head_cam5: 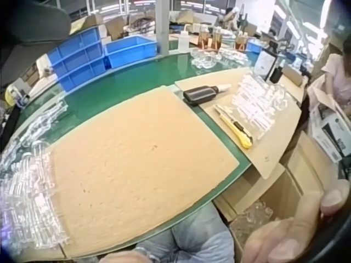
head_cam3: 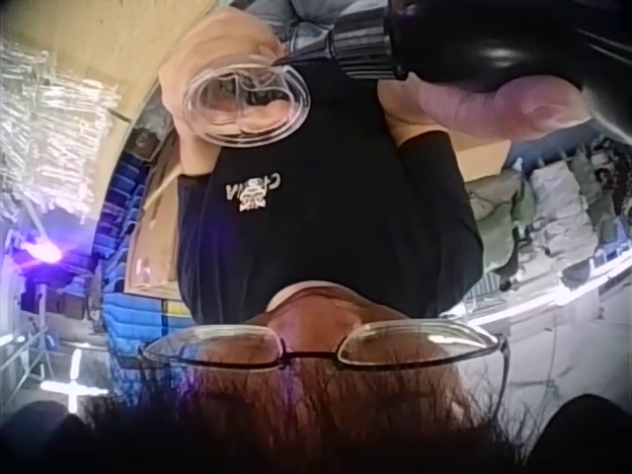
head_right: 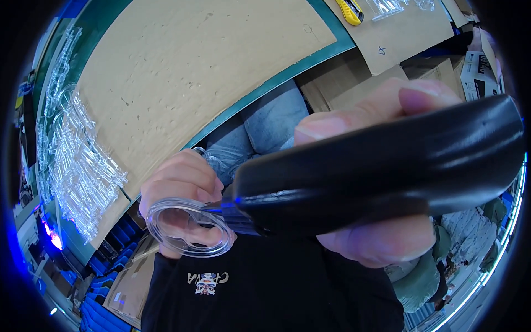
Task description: Apply adhesive from a squeeze bottle to a lid and assemble it onto a plastic mug on a factory line.
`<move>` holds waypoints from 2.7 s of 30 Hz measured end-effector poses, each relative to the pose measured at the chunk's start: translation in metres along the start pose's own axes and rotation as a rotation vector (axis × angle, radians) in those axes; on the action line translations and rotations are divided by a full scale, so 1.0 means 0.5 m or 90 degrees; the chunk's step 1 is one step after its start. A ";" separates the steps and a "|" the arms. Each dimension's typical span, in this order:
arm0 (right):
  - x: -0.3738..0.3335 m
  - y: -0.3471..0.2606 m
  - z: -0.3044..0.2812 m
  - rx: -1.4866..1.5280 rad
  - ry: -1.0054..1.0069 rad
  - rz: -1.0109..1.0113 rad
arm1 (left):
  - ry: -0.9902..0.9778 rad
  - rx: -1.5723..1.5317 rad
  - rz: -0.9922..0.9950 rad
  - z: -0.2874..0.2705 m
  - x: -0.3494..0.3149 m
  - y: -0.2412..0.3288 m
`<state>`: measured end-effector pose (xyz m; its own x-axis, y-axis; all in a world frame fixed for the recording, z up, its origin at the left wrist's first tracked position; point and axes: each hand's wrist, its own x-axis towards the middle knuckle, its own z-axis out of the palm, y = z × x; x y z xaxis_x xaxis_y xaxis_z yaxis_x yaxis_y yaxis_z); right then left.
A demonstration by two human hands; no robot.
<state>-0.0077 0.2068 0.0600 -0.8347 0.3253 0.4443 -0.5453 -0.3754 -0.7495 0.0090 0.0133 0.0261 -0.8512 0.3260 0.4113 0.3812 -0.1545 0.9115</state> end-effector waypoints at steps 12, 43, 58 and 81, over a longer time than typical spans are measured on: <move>0.018 0.026 -0.002 0.034 0.153 0.078 | 0.021 -0.013 -0.011 -0.009 0.004 0.003; 0.052 0.070 0.022 0.012 0.039 0.184 | 0.001 -0.164 0.014 -0.035 0.009 -0.020; 0.045 0.065 0.059 -0.100 0.109 0.106 | 0.065 -0.020 0.062 -0.037 0.011 -0.002; 0.336 0.291 -0.103 0.322 0.247 0.516 | 0.061 0.022 0.053 -0.088 0.041 -0.031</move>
<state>-0.2235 0.2516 0.0005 -0.9327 0.0352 -0.3589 0.1273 -0.8989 -0.4192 -0.0302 -0.0189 0.0203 -0.8458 0.2231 0.4846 0.4630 -0.1446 0.8745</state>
